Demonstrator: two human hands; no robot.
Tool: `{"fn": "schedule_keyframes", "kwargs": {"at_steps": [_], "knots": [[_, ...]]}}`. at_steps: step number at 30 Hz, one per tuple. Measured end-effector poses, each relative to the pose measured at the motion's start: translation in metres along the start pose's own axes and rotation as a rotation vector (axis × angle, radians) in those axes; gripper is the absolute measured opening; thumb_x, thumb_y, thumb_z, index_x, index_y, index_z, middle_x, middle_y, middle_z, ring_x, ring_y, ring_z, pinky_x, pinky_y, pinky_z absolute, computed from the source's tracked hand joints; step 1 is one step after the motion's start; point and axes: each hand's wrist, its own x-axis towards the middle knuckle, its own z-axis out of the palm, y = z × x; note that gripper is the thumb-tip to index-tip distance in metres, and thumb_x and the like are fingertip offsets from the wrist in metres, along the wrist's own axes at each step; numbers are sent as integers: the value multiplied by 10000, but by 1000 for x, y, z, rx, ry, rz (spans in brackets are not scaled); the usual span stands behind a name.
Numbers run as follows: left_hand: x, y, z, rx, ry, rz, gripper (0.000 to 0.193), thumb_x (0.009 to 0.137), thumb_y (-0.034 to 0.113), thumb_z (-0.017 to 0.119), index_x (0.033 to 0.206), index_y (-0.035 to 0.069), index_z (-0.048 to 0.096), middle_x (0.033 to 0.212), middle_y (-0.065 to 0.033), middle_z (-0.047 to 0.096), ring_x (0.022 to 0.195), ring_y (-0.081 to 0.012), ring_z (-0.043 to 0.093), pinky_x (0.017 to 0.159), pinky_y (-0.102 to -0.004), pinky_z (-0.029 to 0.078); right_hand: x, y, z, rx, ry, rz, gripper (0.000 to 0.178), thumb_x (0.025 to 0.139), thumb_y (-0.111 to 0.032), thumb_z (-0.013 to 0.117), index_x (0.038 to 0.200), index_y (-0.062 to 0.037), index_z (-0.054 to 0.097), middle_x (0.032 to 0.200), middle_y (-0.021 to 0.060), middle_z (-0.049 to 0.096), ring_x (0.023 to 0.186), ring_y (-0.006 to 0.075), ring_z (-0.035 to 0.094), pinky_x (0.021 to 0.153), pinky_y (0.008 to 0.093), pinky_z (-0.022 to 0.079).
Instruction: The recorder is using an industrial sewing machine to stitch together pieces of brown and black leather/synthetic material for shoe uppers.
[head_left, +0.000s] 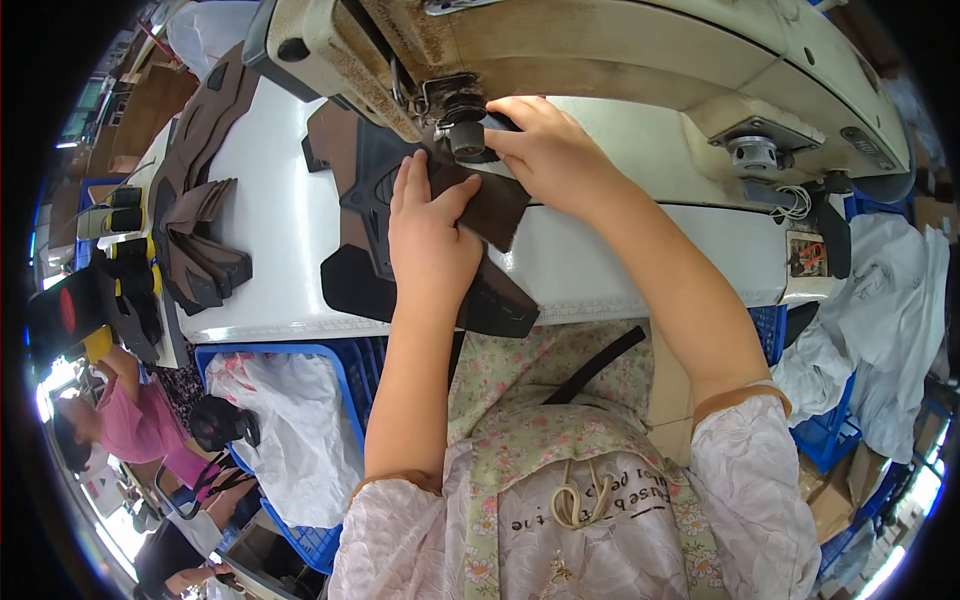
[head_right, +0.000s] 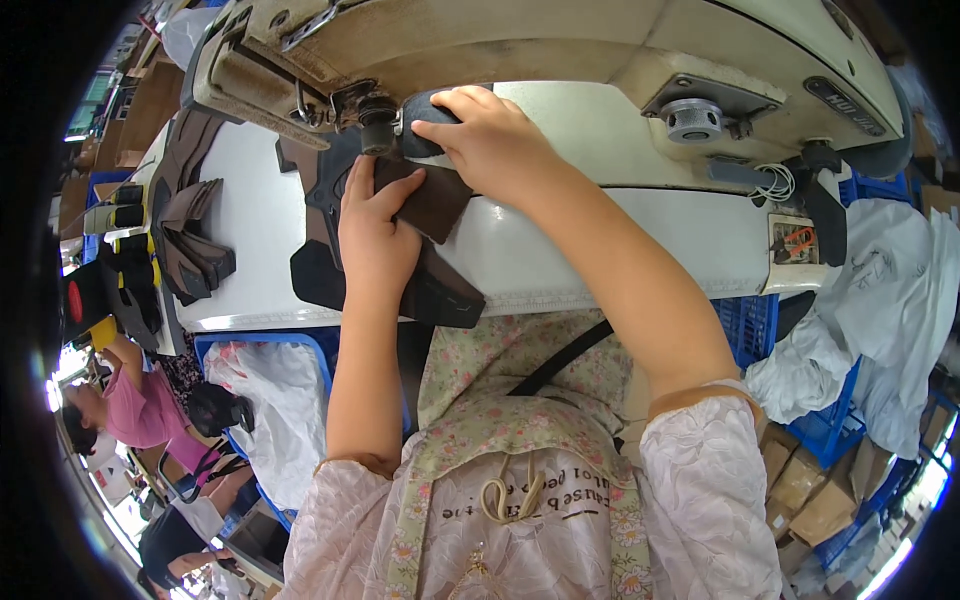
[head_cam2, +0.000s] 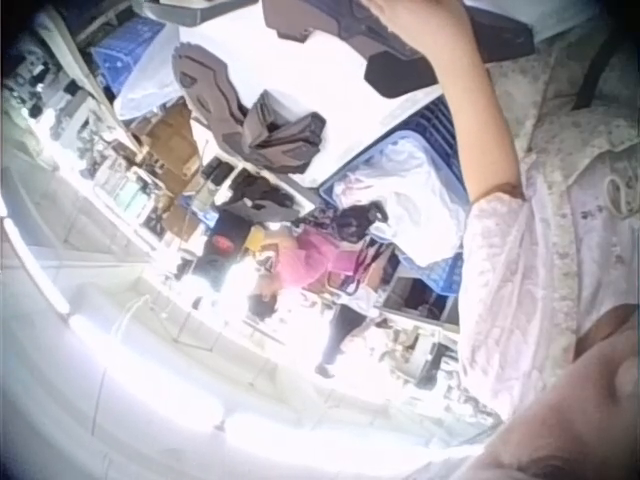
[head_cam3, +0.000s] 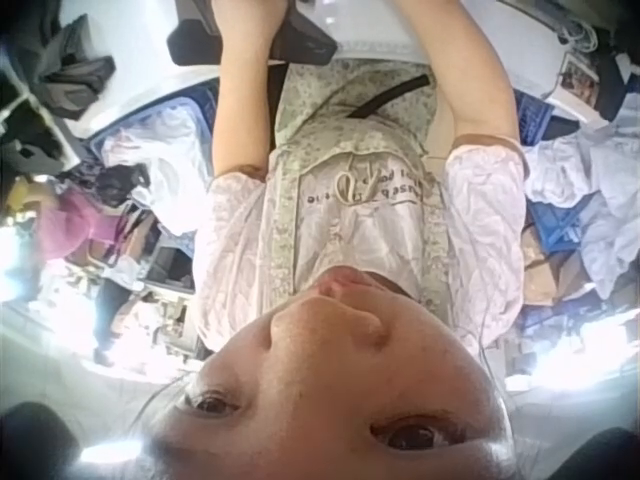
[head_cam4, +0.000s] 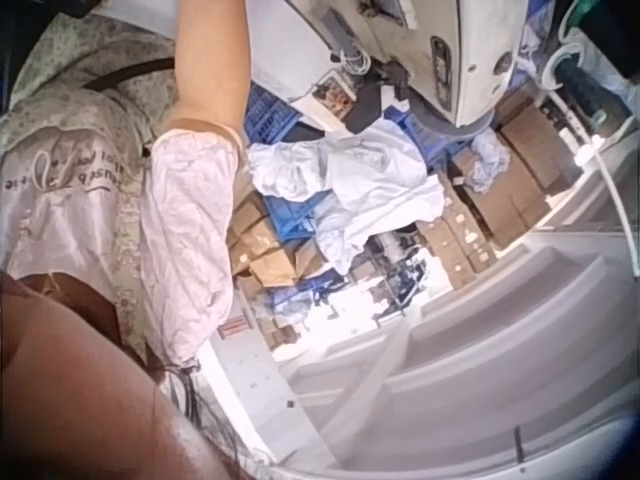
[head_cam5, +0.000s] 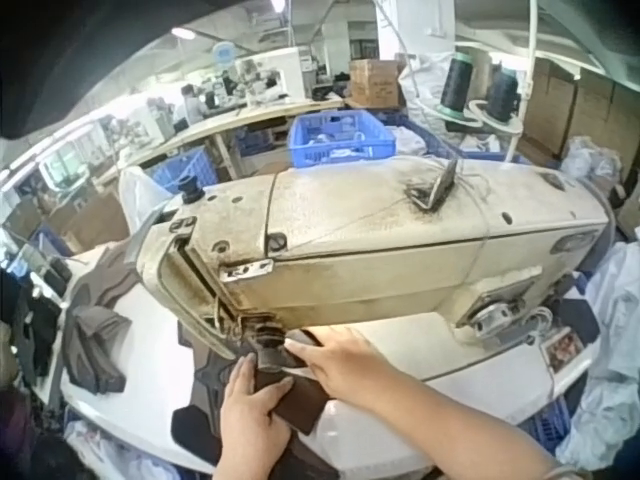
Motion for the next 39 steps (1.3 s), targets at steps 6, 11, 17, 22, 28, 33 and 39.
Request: {"fn": "schedule_keyframes", "kwargs": {"at_steps": [6, 11, 17, 22, 28, 33, 39], "knots": [[1, -4, 0, -36, 13, 31, 463, 658, -43, 590, 1043, 148, 762, 1377, -291, 505, 1326, -429, 449, 1091, -455, 390, -2, -4, 1, -35, 18, 0, 308, 879, -132, 634, 1164, -218, 712, 1293, 93, 599, 1247, 284, 522, 1008, 418, 439], [2, -3, 1, -42, 3, 26, 446, 668, -38, 603, 1043, 146, 760, 1382, -293, 499, 1335, -426, 441, 1093, -454, 386, -3, -5, -3, -59, -17, 13, 324, 882, -151, 643, 1194, -224, 694, 1310, 90, 589, 1261, 296, 513, 1020, 422, 431], [3, -4, -1, -41, -1, 31, 470, 684, -54, 571, 1065, 148, 758, 1380, -291, 501, 1319, -430, 456, 1102, -428, 374, -4, -6, -2, -57, -9, 17, 328, 879, -201, 666, 1205, -231, 686, 1333, 87, 574, 1274, 299, 503, 1040, 427, 422], [4, -6, 0, -62, -2, 28, 460, 687, -51, 566, 1059, 140, 758, 1382, -282, 505, 1320, -423, 458, 1098, -428, 379, -2, -7, -2, -59, -31, 41, 329, 881, -208, 667, 1209, -231, 683, 1328, 86, 576, 1269, 297, 505, 1038, 429, 424], [13, -13, 3, -62, -5, 64, 424, 702, -43, 578, 1043, 134, 759, 1382, -271, 510, 1317, -412, 465, 1083, -422, 395, 0, -6, -3, -53, -3, 37, 338, 874, -200, 671, 1211, -228, 681, 1305, 94, 586, 1236, 289, 525, 1020, 422, 431], [20, -18, 5, -68, -2, 59, 398, 700, -35, 607, 1027, 132, 761, 1376, -254, 522, 1300, -404, 483, 1069, -413, 408, 5, -6, 1, -84, 6, 53, 354, 854, -193, 688, 1206, -228, 683, 1278, 89, 605, 1210, 281, 542, 1008, 415, 437], [30, -25, 6, -133, -9, 111, 393, 699, -37, 584, 998, 135, 771, 1339, -283, 532, 1296, -415, 479, 1075, -431, 403, 8, -5, 6, -113, -5, 85, 351, 851, -199, 687, 1200, -234, 686, 1245, 78, 621, 1180, 269, 554, 996, 413, 440]]}}
